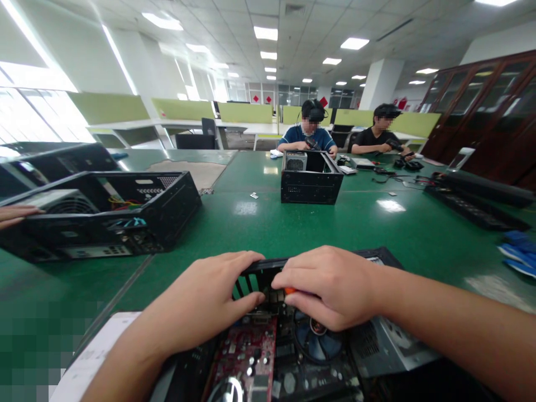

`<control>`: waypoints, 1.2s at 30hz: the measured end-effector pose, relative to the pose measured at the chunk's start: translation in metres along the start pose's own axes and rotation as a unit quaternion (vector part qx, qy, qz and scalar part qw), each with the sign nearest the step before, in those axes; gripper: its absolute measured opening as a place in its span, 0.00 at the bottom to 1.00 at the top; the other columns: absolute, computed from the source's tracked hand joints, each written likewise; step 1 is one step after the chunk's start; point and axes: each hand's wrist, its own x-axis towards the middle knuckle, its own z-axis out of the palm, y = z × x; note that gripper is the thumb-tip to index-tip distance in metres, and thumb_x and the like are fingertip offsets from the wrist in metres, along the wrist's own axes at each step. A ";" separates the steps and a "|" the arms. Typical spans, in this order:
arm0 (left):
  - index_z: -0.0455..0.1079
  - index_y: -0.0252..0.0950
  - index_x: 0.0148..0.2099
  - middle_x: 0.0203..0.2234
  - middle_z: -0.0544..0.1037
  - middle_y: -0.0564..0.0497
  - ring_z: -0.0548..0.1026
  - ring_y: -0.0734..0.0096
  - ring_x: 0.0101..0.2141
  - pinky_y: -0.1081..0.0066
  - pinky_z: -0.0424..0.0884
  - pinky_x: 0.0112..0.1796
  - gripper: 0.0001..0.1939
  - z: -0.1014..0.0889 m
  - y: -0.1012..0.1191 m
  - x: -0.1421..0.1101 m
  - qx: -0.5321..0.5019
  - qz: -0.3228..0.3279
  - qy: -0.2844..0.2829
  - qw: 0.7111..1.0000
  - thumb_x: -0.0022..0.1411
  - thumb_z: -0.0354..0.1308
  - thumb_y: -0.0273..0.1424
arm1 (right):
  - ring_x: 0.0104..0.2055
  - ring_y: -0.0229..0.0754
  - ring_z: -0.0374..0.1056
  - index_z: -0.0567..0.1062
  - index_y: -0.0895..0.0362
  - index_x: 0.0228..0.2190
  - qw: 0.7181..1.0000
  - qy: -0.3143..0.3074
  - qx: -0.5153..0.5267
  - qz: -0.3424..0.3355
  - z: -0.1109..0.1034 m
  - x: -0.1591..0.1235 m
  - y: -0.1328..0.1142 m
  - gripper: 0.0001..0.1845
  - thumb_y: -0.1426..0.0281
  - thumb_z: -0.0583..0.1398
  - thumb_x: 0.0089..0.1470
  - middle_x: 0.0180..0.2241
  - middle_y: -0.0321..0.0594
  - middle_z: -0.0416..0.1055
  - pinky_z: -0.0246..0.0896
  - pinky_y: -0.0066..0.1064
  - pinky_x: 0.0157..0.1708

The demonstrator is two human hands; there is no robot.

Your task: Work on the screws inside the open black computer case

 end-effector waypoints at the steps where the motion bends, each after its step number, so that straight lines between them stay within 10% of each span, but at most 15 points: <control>1: 0.89 0.49 0.72 0.66 0.96 0.45 0.94 0.35 0.64 0.46 0.89 0.64 0.27 0.000 0.000 0.000 -0.002 -0.001 -0.003 1.000 0.76 0.73 0.47 | 0.41 0.51 0.88 0.87 0.60 0.56 1.000 0.015 -0.007 0.011 0.000 0.000 0.000 0.12 0.74 0.62 0.84 0.44 0.50 0.93 0.87 0.39 0.43; 9: 0.89 0.50 0.72 0.65 0.96 0.47 0.94 0.38 0.63 0.46 0.88 0.66 0.28 -0.004 0.006 0.001 -0.014 -0.010 -0.016 1.000 0.74 0.74 0.45 | 0.35 0.47 0.84 0.88 0.63 0.52 0.992 0.116 -0.030 0.032 -0.009 0.006 -0.006 0.12 0.76 0.62 0.79 0.38 0.47 0.91 0.81 0.36 0.38; 23: 0.89 0.50 0.72 0.65 0.96 0.46 0.95 0.38 0.62 0.46 0.88 0.66 0.28 -0.003 0.004 0.000 -0.018 -0.012 -0.007 1.000 0.74 0.75 0.46 | 0.37 0.47 0.86 0.90 0.62 0.52 0.993 0.099 -0.026 0.053 -0.008 0.005 -0.004 0.14 0.74 0.62 0.79 0.40 0.48 0.92 0.81 0.36 0.40; 36: 0.89 0.50 0.71 0.64 0.96 0.46 0.95 0.38 0.62 0.47 0.89 0.64 0.27 -0.004 0.005 -0.001 -0.023 -0.009 -0.006 1.000 0.75 0.73 0.47 | 0.39 0.47 0.84 0.89 0.54 0.50 0.978 0.028 -0.016 0.205 -0.013 0.007 -0.005 0.08 0.67 0.67 0.77 0.41 0.42 0.92 0.71 0.36 0.43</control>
